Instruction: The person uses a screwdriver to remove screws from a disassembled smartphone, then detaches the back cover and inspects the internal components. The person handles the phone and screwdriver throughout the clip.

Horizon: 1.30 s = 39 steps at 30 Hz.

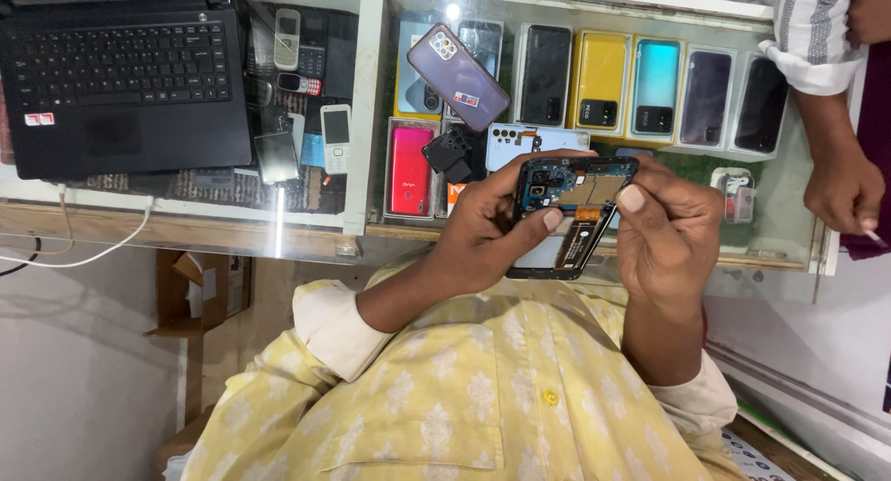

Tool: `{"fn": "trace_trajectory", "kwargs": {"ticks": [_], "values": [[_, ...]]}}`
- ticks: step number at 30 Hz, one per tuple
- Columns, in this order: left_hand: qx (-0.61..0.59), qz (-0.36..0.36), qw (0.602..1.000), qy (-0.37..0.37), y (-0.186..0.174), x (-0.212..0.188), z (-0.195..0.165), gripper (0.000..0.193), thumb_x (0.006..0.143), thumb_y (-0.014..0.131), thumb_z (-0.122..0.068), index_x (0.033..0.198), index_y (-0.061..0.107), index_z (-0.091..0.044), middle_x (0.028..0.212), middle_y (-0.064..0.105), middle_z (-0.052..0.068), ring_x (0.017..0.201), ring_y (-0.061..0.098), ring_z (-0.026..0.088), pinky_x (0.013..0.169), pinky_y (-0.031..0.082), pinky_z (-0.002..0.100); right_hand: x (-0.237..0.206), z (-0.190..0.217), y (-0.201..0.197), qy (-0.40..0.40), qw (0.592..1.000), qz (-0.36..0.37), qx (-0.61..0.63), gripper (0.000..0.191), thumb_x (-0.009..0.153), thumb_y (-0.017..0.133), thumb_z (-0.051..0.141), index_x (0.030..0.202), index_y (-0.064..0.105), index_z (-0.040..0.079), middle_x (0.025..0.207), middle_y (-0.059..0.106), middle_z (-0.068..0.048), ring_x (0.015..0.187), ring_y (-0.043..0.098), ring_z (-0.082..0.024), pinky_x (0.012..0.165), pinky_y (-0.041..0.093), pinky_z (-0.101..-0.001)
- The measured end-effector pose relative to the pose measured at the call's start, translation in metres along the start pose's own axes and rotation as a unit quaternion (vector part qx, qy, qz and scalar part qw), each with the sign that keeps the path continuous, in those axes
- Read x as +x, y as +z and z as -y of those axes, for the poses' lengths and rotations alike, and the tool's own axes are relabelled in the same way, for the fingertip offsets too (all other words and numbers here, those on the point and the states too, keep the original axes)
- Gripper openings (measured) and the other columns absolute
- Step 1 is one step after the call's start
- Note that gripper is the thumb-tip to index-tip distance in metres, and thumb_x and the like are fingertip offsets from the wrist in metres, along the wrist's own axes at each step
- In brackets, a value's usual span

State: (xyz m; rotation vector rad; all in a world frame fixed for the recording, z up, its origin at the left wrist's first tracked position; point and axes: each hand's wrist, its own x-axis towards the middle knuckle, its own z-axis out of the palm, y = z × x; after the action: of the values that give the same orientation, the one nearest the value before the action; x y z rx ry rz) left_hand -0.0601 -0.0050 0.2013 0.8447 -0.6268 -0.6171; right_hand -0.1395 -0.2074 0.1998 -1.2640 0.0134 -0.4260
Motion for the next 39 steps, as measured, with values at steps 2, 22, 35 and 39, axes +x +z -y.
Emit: {"fn": "trace_trajectory", "kwargs": {"ticks": [2,22,35,39], "values": [[0.006,-0.004,1.000,-0.007,0.000,0.000,-0.001,0.039,0.114,0.055,0.003,0.151,0.046,-0.001,0.133,0.063,0.004,0.119,0.056,0.003,0.103,0.047,0.019,0.000,0.000,0.000,0.000,1.000,0.004,0.001,0.012,0.104,0.063,-0.008,0.102,0.067,-0.019,0.091,0.062,-0.014,0.079,0.052,-0.011,0.077,0.042,-0.0229],[0.020,-0.073,0.997,0.015,-0.002,-0.002,0.015,0.039,0.111,0.057,0.000,0.150,0.049,0.000,0.129,0.065,0.004,0.118,0.058,0.005,0.104,0.048,0.023,0.002,0.000,0.011,0.025,0.999,-0.040,-0.017,0.015,0.099,0.067,-0.007,0.109,0.070,-0.018,0.095,0.065,-0.014,0.078,0.051,-0.010,0.073,0.040,-0.0214],[-0.016,-0.117,0.993,-0.025,-0.016,0.002,0.036,0.038,0.102,0.066,0.003,0.140,0.059,0.003,0.114,0.069,0.001,0.102,0.060,0.004,0.089,0.051,0.022,0.003,-0.010,0.007,0.049,0.998,-0.006,0.033,0.018,0.103,0.066,-0.008,0.119,0.068,-0.016,0.106,0.069,-0.017,0.093,0.063,-0.015,0.087,0.049,-0.0229],[-0.060,-0.134,0.988,-0.042,-0.018,0.005,0.042,0.035,0.100,0.064,0.004,0.135,0.060,0.002,0.110,0.071,0.002,0.097,0.063,0.004,0.085,0.053,0.023,0.006,-0.017,0.004,0.083,0.995,-0.039,0.045,0.019,0.100,0.066,-0.006,0.117,0.068,-0.015,0.115,0.071,-0.019,0.100,0.067,-0.017,0.092,0.052,-0.0256]]}}
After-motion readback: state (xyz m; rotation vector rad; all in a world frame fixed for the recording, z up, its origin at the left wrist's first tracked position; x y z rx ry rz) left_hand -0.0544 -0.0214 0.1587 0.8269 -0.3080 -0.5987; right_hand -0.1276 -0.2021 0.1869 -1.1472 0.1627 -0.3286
